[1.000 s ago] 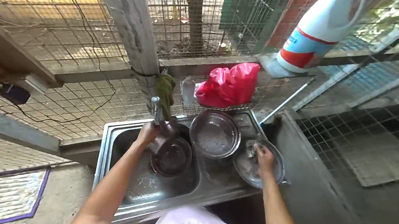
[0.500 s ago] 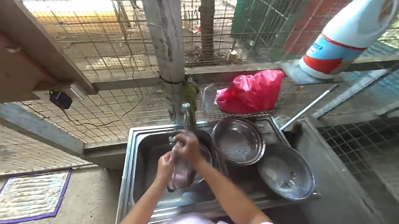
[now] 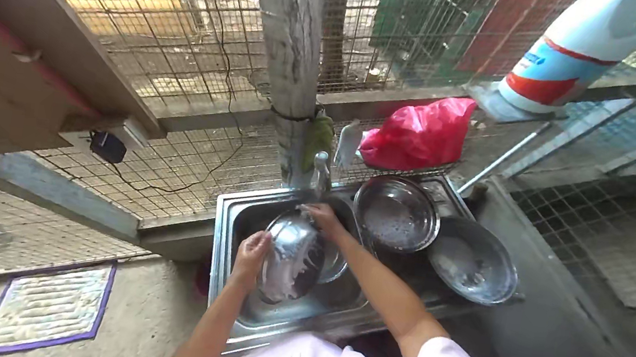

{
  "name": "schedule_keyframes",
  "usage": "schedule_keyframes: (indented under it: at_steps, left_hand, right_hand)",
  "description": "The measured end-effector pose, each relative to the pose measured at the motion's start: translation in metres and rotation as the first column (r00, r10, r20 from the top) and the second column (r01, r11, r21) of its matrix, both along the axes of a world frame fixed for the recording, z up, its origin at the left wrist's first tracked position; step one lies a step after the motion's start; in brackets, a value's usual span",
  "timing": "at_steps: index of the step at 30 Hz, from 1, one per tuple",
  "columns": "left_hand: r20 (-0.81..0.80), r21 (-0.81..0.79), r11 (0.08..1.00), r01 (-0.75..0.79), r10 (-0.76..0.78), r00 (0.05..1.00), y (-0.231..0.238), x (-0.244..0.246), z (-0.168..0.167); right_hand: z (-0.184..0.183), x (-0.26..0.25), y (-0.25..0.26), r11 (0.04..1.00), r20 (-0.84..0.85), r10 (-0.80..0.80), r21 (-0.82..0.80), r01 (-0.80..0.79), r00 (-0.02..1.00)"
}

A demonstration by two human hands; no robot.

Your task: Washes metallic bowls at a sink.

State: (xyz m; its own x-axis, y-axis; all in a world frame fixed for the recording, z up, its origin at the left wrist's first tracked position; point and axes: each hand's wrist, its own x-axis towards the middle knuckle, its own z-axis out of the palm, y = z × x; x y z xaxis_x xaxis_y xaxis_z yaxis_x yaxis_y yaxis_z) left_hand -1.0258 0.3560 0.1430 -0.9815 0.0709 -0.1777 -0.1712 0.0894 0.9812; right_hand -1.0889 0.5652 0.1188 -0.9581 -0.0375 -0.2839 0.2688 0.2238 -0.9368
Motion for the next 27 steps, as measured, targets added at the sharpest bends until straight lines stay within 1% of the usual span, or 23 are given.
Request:
schedule_keyframes:
  at_steps: [2, 4, 5, 6, 7, 8, 9, 10, 11, 12, 13, 14, 15, 16, 17, 18, 19, 21, 23, 24, 25, 26, 27]
  left_hand:
    - [0.126, 0.144, 0.962, -0.233, 0.216, 0.968, -0.003, 0.000, 0.002]
    - [0.274, 0.278, 0.852, -0.443, 0.372, 0.887, -0.007, -0.010, -0.014]
    - [0.327, 0.330, 0.782, -0.528, 0.429, 0.842, -0.008, -0.015, -0.023]
    - [0.367, 0.363, 0.724, -0.586, 0.467, 0.804, -0.008, -0.018, -0.030]
    - [0.389, 0.369, 0.703, -0.608, 0.477, 0.788, -0.008, -0.019, -0.034]
    - [0.392, 0.350, 0.723, -0.595, 0.464, 0.794, -0.007, -0.019, -0.035]
    - [0.378, 0.312, 0.765, -0.563, 0.444, 0.812, -0.004, -0.020, -0.034]
    - [0.349, 0.253, 0.817, -0.518, 0.422, 0.837, 0.001, -0.019, -0.032]
    - [0.317, 0.194, 0.863, -0.467, 0.396, 0.862, 0.006, -0.018, -0.028]
    - [0.279, 0.155, 0.897, -0.414, 0.362, 0.889, 0.011, -0.017, -0.024]
    - [0.245, 0.140, 0.917, -0.372, 0.332, 0.911, 0.015, -0.016, -0.021]
    - [0.240, 0.159, 0.928, -0.337, 0.295, 0.925, 0.017, -0.013, -0.014]
    - [0.250, 0.183, 0.931, -0.317, 0.268, 0.930, 0.019, -0.008, -0.006]
    - [0.253, 0.210, 0.925, -0.317, 0.262, 0.931, 0.017, -0.004, -0.002]
    - [0.247, 0.232, 0.914, -0.334, 0.277, 0.929, 0.014, -0.003, 0.000]
    - [0.241, 0.242, 0.900, -0.361, 0.305, 0.921, 0.009, -0.004, -0.001]
    - [0.236, 0.243, 0.892, -0.381, 0.327, 0.915, 0.004, -0.007, -0.005]
    - [0.239, 0.201, 0.904, -0.376, 0.327, 0.914, -0.003, -0.012, -0.016]
    - [0.272, 0.152, 0.940, -0.305, 0.257, 0.927, -0.004, -0.009, -0.023]
    - [0.279, 0.143, 0.954, -0.262, 0.215, 0.936, -0.001, -0.006, -0.025]
    - [0.282, 0.147, 0.964, -0.223, 0.175, 0.943, 0.002, -0.003, -0.023]
    - [0.290, 0.164, 0.966, -0.199, 0.145, 0.946, 0.004, -0.002, -0.018]
    - [0.310, 0.185, 0.963, -0.195, 0.131, 0.942, 0.004, -0.002, -0.011]
  right_hand:
    - [-0.022, 0.017, 0.010, 0.990, -0.010, -0.140, -0.025, 0.140, 0.990]
    - [-0.038, 0.045, -0.005, 0.961, -0.101, -0.275, -0.054, 0.271, 0.956]
    - [-0.047, 0.061, -0.018, 0.959, -0.208, -0.283, -0.060, 0.277, 0.936]
    - [-0.057, 0.076, -0.033, 0.969, -0.346, -0.241, -0.025, 0.248, 0.907]
    - [-0.064, 0.087, -0.049, 0.976, -0.484, -0.159, 0.053, 0.211, 0.860]
    - [-0.066, 0.092, -0.062, 0.964, -0.627, -0.056, 0.169, 0.206, 0.777]
    - [-0.063, 0.090, -0.071, 0.931, -0.746, 0.057, 0.280, 0.235, 0.664]
    - [-0.054, 0.081, -0.076, 0.903, -0.813, 0.142, 0.340, 0.263, 0.565]
    - [-0.040, 0.070, -0.076, 0.899, -0.822, 0.183, 0.362, 0.247, 0.539]
    - [-0.020, 0.058, -0.073, 0.911, -0.769, 0.188, 0.369, 0.184, 0.611]
    - [-0.001, 0.046, -0.067, 0.923, -0.660, 0.158, 0.362, 0.127, 0.734]
    - [0.015, 0.031, -0.057, 0.934, -0.509, 0.103, 0.346, 0.093, 0.855]
    - [0.021, 0.017, -0.045, 0.932, -0.354, 0.045, 0.351, 0.088, 0.934]
    - [0.017, 0.007, -0.034, 0.927, -0.251, -0.009, 0.361, 0.103, 0.968]
    - [0.006, 0.005, -0.026, 0.927, -0.195, -0.038, 0.359, 0.107, 0.980]
    - [-0.006, 0.011, -0.024, 0.934, -0.186, -0.034, 0.344, 0.097, 0.982]
    - [-0.015, 0.025, -0.029, 0.940, -0.225, 0.003, 0.334, 0.074, 0.974]
    - [-0.019, 0.060, -0.055, 0.935, -0.372, 0.125, 0.354, 0.016, 0.920]
    - [-0.009, 0.071, -0.077, 0.898, -0.513, 0.284, 0.438, -0.038, 0.810]
    - [0.003, 0.062, -0.079, 0.862, -0.477, 0.381, 0.493, -0.118, 0.792]
    - [0.019, 0.043, -0.074, 0.819, -0.373, 0.462, 0.528, -0.226, 0.805]
    - [0.030, 0.020, -0.065, 0.791, -0.244, 0.502, 0.517, -0.327, 0.829]
    - [0.036, -0.002, -0.052, 0.803, -0.123, 0.496, 0.443, -0.400, 0.860]
